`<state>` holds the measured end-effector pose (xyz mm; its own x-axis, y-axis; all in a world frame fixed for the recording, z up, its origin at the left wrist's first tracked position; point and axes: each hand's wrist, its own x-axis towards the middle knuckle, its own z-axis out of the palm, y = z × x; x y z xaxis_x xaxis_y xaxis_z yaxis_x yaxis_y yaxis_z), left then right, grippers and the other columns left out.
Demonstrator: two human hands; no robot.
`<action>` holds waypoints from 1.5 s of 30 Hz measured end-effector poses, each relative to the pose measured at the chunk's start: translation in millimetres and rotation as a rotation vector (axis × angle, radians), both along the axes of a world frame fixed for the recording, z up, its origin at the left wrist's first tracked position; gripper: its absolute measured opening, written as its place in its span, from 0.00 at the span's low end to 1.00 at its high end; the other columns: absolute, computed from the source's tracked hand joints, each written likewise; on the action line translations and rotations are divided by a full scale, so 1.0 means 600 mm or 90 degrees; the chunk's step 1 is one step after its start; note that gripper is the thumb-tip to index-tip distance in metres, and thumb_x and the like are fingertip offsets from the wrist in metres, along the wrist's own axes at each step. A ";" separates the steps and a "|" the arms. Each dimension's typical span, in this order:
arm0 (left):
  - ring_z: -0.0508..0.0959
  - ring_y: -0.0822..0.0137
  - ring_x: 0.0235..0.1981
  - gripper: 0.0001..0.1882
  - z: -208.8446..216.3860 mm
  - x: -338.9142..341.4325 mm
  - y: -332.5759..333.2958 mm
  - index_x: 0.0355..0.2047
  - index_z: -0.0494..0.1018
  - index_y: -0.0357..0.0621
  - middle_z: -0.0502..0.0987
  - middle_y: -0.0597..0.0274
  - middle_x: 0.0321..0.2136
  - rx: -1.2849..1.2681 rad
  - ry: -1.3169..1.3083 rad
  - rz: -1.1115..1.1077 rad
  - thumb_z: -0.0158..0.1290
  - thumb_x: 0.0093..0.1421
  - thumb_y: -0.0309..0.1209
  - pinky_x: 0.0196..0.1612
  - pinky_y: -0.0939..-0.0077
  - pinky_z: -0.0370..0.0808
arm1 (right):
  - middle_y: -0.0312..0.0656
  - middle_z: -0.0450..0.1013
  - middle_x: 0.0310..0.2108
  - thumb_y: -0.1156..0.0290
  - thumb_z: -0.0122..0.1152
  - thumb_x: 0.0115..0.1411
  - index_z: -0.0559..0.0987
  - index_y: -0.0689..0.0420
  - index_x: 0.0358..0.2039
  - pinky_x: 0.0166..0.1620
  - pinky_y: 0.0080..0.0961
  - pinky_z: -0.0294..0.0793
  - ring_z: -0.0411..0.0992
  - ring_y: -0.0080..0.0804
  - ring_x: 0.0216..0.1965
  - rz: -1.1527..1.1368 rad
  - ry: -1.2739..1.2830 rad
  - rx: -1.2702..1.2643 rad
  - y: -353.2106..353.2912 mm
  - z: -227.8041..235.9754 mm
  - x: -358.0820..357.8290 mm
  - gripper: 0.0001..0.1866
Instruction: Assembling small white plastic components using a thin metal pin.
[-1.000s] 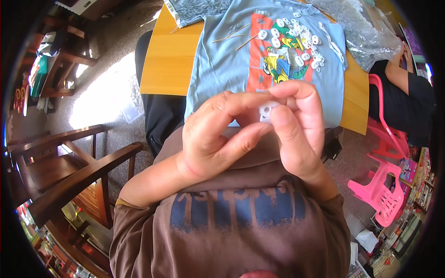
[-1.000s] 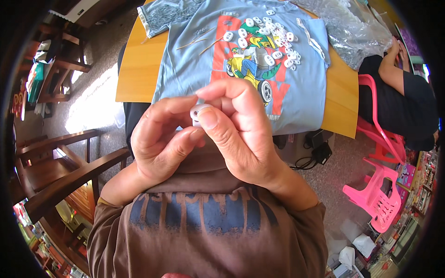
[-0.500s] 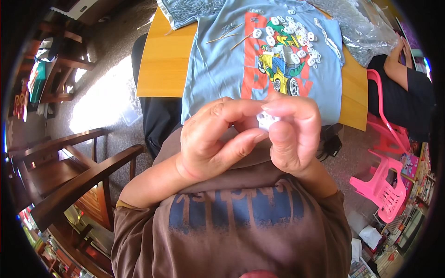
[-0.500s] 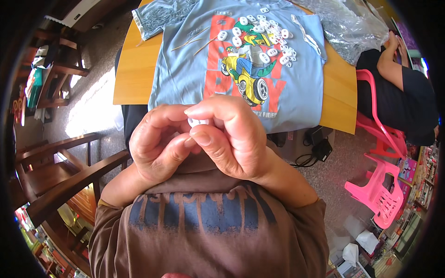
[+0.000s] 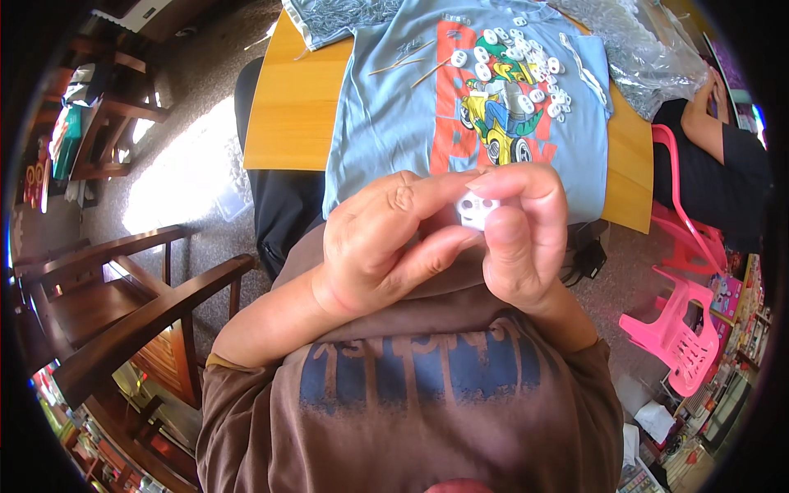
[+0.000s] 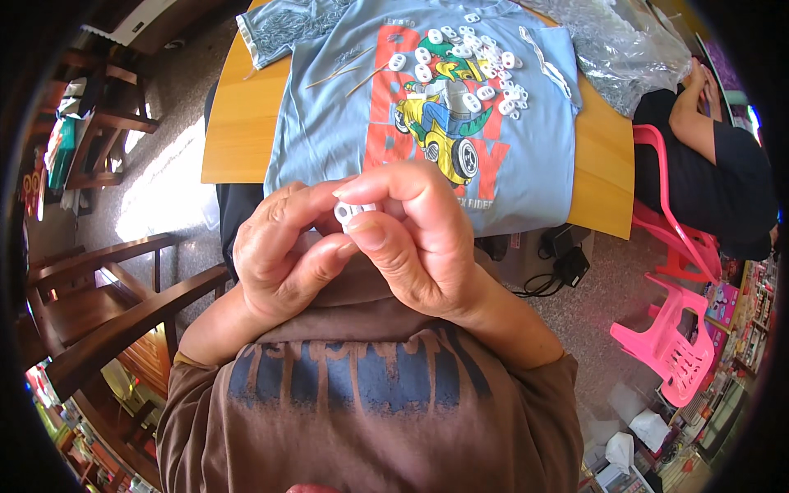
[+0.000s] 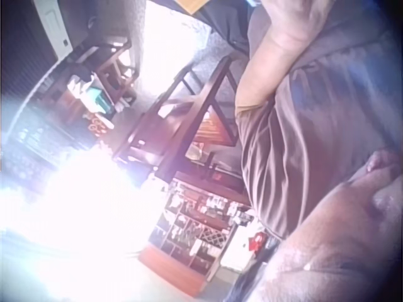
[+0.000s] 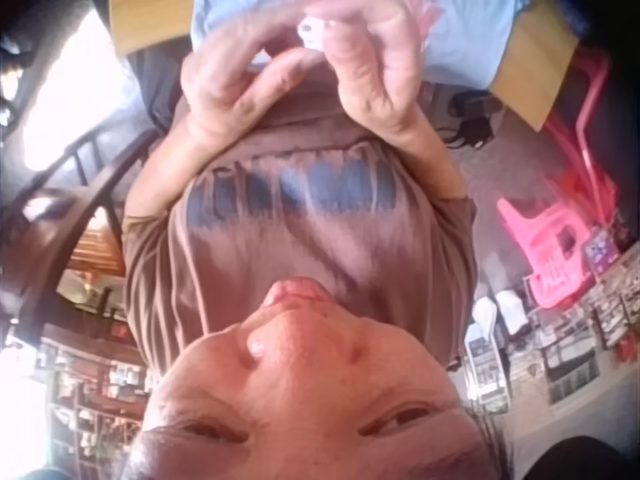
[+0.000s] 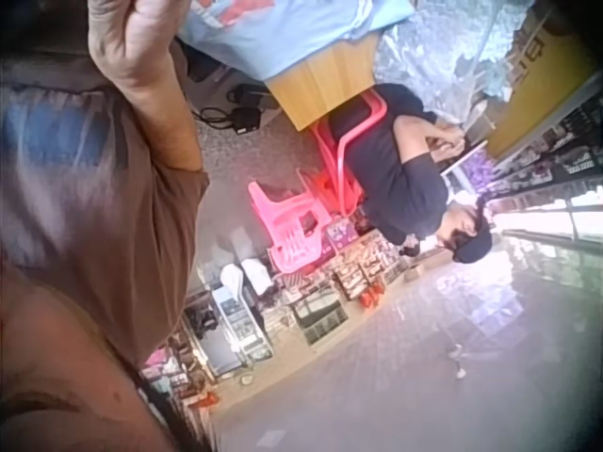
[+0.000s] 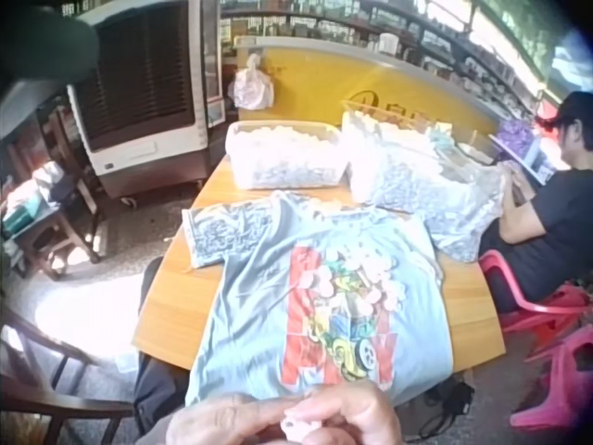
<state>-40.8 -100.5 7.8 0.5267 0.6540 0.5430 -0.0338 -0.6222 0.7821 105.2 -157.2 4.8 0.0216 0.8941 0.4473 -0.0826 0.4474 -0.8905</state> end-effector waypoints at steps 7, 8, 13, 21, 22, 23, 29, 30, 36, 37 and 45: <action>0.73 0.66 0.18 0.18 0.008 -0.003 -0.001 0.36 0.72 0.34 0.73 0.58 0.21 0.035 -0.003 0.009 0.61 0.43 0.25 0.22 0.77 0.69 | 0.40 0.65 0.34 0.73 0.49 0.59 0.65 0.63 0.43 0.33 0.14 0.64 0.62 0.17 0.29 -0.048 -0.072 0.036 0.002 -0.002 0.002 0.12; 0.73 0.66 0.18 0.19 0.009 -0.003 -0.002 0.36 0.72 0.33 0.73 0.58 0.21 0.041 -0.003 0.012 0.61 0.42 0.25 0.22 0.77 0.70 | 0.41 0.65 0.33 0.72 0.49 0.59 0.65 0.63 0.43 0.32 0.15 0.64 0.62 0.19 0.28 -0.058 -0.115 0.058 0.001 -0.005 0.005 0.13; 0.68 0.67 0.16 0.19 0.001 -0.007 -0.005 0.35 0.71 0.31 0.70 0.59 0.17 0.104 -0.003 0.021 0.61 0.45 0.30 0.19 0.79 0.64 | 0.42 0.65 0.33 0.71 0.49 0.60 0.64 0.65 0.42 0.30 0.18 0.63 0.62 0.22 0.25 -0.013 -0.101 0.083 0.004 -0.021 0.004 0.13; 0.73 0.64 0.16 0.12 -0.002 -0.005 -0.012 0.31 0.72 0.34 0.72 0.58 0.18 0.095 -0.046 0.029 0.59 0.45 0.24 0.19 0.76 0.69 | 0.41 0.67 0.22 0.73 0.48 0.59 0.66 0.64 0.34 0.21 0.21 0.62 0.60 0.24 0.16 -0.037 -0.054 0.190 0.030 -0.025 -0.014 0.07; 0.73 0.65 0.16 0.12 -0.001 -0.006 -0.011 0.31 0.72 0.34 0.72 0.58 0.18 0.070 -0.030 0.038 0.59 0.46 0.24 0.19 0.76 0.69 | 0.41 0.67 0.23 0.73 0.48 0.59 0.66 0.63 0.33 0.21 0.20 0.63 0.62 0.23 0.17 -0.081 -0.047 0.136 0.026 -0.017 -0.018 0.07; 0.72 0.67 0.16 0.14 -0.003 -0.007 -0.007 0.33 0.71 0.34 0.72 0.58 0.19 0.048 -0.033 0.047 0.59 0.45 0.24 0.19 0.78 0.68 | 0.39 0.67 0.24 0.73 0.48 0.60 0.67 0.63 0.32 0.24 0.18 0.65 0.63 0.21 0.20 -0.113 -0.104 0.065 0.021 -0.004 -0.017 0.06; 0.71 0.68 0.19 0.19 -0.007 -0.007 -0.002 0.38 0.69 0.31 0.72 0.57 0.23 0.029 -0.009 0.049 0.59 0.44 0.24 0.23 0.79 0.67 | 0.35 0.66 0.25 0.71 0.46 0.61 0.67 0.62 0.35 0.26 0.14 0.64 0.62 0.15 0.23 -0.122 -0.088 -0.057 0.024 0.029 -0.023 0.07; 0.70 0.69 0.18 0.21 -0.007 -0.004 0.006 0.38 0.68 0.32 0.72 0.59 0.22 0.086 -0.006 0.033 0.58 0.41 0.22 0.23 0.80 0.66 | 0.35 0.66 0.25 0.71 0.45 0.62 0.67 0.62 0.37 0.26 0.13 0.64 0.62 0.15 0.23 -0.128 -0.084 -0.095 0.024 0.030 -0.025 0.08; 0.67 0.71 0.16 0.21 -0.009 0.002 0.007 0.37 0.69 0.32 0.71 0.60 0.21 0.068 0.052 0.046 0.57 0.38 0.19 0.19 0.82 0.64 | 0.34 0.67 0.23 0.71 0.44 0.62 0.67 0.63 0.40 0.25 0.13 0.65 0.64 0.15 0.22 -0.117 -0.020 -0.218 0.028 0.029 -0.025 0.09; 0.67 0.71 0.16 0.21 -0.013 0.004 0.005 0.36 0.69 0.32 0.71 0.60 0.20 0.077 0.056 0.071 0.57 0.38 0.19 0.19 0.82 0.63 | 0.34 0.67 0.22 0.71 0.44 0.62 0.67 0.63 0.40 0.25 0.13 0.65 0.65 0.15 0.22 -0.132 -0.040 -0.214 0.028 0.028 -0.027 0.09; 0.69 0.69 0.15 0.19 -0.009 -0.003 0.008 0.34 0.71 0.37 0.70 0.63 0.17 0.111 0.039 0.090 0.59 0.38 0.25 0.19 0.78 0.65 | 0.36 0.67 0.26 0.68 0.42 0.63 0.67 0.63 0.39 0.30 0.13 0.66 0.66 0.16 0.26 -0.090 -0.094 -0.129 0.016 0.025 -0.015 0.11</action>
